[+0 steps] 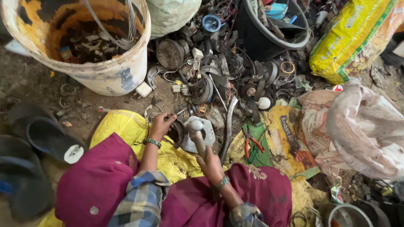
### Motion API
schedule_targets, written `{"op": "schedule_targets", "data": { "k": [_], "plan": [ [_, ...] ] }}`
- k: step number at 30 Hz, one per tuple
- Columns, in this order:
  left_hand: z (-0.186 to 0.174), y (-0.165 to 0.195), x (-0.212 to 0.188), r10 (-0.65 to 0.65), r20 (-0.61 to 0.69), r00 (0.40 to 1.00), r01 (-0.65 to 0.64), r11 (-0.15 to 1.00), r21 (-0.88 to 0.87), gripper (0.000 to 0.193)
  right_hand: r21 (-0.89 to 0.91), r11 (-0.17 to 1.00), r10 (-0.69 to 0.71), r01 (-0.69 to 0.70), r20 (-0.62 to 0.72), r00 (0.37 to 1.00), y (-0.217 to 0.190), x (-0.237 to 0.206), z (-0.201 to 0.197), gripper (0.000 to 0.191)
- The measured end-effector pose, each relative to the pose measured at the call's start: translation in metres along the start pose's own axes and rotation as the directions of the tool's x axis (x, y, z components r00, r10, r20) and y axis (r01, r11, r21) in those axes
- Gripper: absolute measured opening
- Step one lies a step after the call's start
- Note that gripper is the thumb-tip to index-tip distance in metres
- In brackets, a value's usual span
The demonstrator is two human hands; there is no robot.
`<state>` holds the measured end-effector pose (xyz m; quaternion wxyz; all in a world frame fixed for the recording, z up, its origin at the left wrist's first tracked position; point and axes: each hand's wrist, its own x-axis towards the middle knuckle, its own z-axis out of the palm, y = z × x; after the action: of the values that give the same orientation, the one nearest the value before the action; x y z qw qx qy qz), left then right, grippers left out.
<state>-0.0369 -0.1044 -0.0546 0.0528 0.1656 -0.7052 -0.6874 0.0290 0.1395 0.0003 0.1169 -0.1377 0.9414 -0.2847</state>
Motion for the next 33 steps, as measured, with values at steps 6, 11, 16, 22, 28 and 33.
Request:
{"op": "schedule_targets", "data": {
  "k": [6,11,16,22,28,33],
  "plan": [
    [-0.001,0.001,0.0,-0.038,0.031,0.999,0.037,0.999,0.021,0.031,0.342,0.925,0.189,-0.164,-0.04,0.981,-0.021,-0.024,-0.05,0.027],
    [0.007,-0.008,0.004,-0.094,0.106,0.99,0.102,0.992,-0.079,0.027,0.527,0.831,0.012,0.178,-0.337,0.941,-0.055,-0.031,-0.087,0.03],
    [0.004,-0.001,0.002,-0.06,0.116,0.991,0.068,0.996,-0.062,0.028,0.332,0.939,-0.009,0.086,-0.226,0.974,-0.033,-0.014,-0.04,0.041],
    [-0.005,0.009,-0.002,-0.014,0.08,0.997,0.001,0.988,0.155,0.029,0.154,0.942,0.287,-0.299,0.097,0.953,0.005,-0.016,-0.01,0.051],
    [0.006,-0.004,0.003,-0.004,0.102,0.995,0.003,1.0,0.011,0.026,0.426,0.901,0.142,-0.083,-0.107,0.984,-0.023,-0.03,-0.068,0.032],
    [0.009,-0.01,0.007,0.016,0.081,0.997,-0.02,0.999,0.045,0.027,0.451,0.872,-0.047,0.189,-0.307,0.95,-0.022,-0.023,-0.067,0.031]
  ]
}}
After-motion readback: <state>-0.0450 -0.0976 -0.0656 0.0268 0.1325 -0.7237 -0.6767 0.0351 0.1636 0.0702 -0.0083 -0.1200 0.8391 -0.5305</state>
